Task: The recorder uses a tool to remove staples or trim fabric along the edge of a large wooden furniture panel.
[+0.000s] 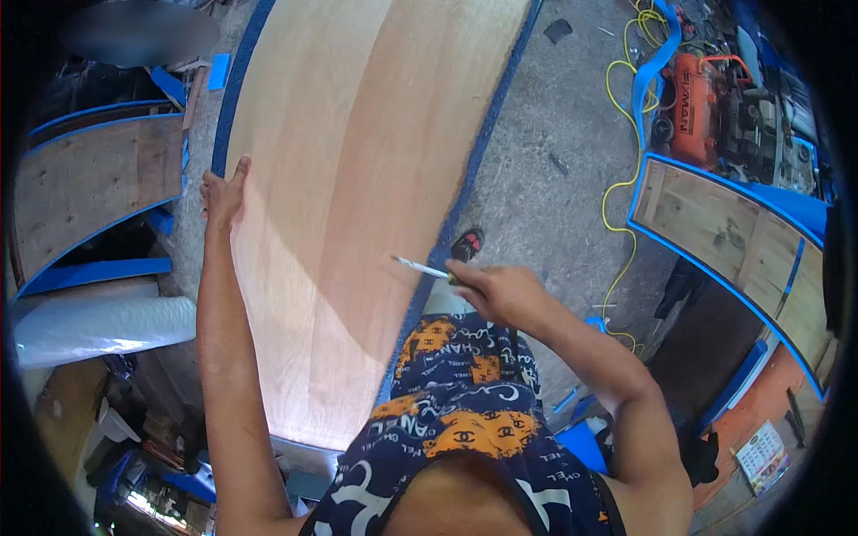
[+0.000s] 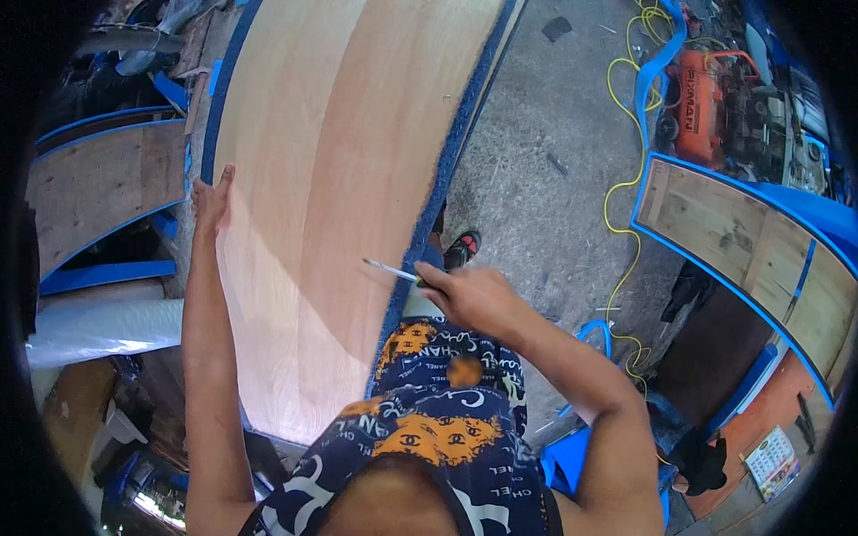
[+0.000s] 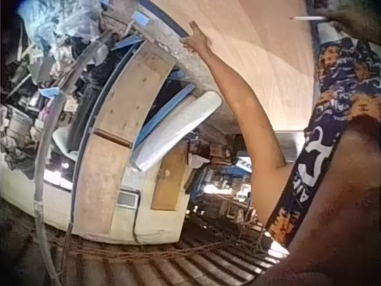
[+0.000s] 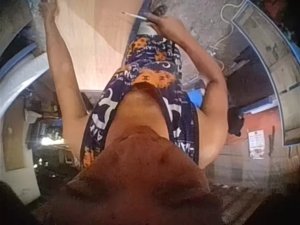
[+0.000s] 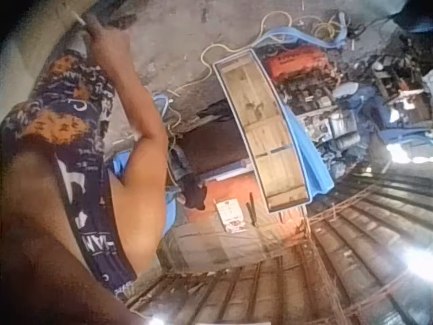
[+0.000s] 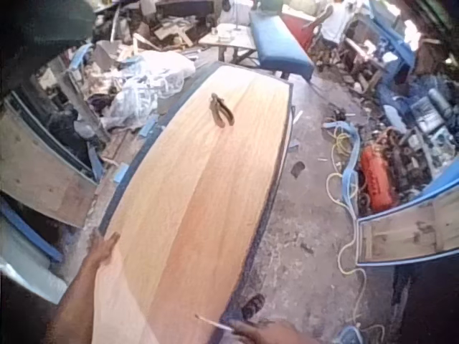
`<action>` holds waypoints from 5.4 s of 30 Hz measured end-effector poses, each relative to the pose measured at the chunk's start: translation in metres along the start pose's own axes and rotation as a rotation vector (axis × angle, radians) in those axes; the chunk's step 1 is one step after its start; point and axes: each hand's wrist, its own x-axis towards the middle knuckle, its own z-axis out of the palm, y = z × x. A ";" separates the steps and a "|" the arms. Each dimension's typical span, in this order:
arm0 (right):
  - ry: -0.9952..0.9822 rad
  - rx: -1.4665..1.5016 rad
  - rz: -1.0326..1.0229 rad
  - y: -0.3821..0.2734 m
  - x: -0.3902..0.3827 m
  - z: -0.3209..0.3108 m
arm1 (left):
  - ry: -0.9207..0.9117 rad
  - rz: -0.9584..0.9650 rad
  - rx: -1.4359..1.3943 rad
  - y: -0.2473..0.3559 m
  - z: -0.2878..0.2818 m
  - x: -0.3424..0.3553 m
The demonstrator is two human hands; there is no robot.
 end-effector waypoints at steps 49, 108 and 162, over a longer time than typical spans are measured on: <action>-0.083 0.169 0.275 0.008 -0.039 -0.008 | 0.000 0.011 -0.047 -0.013 0.008 0.014; 0.058 0.317 0.238 0.010 -0.068 0.046 | 0.006 -0.178 -0.002 -0.064 -0.001 -0.052; -0.248 0.338 0.248 0.080 -0.018 0.030 | 0.045 -0.201 0.117 -0.062 0.003 -0.054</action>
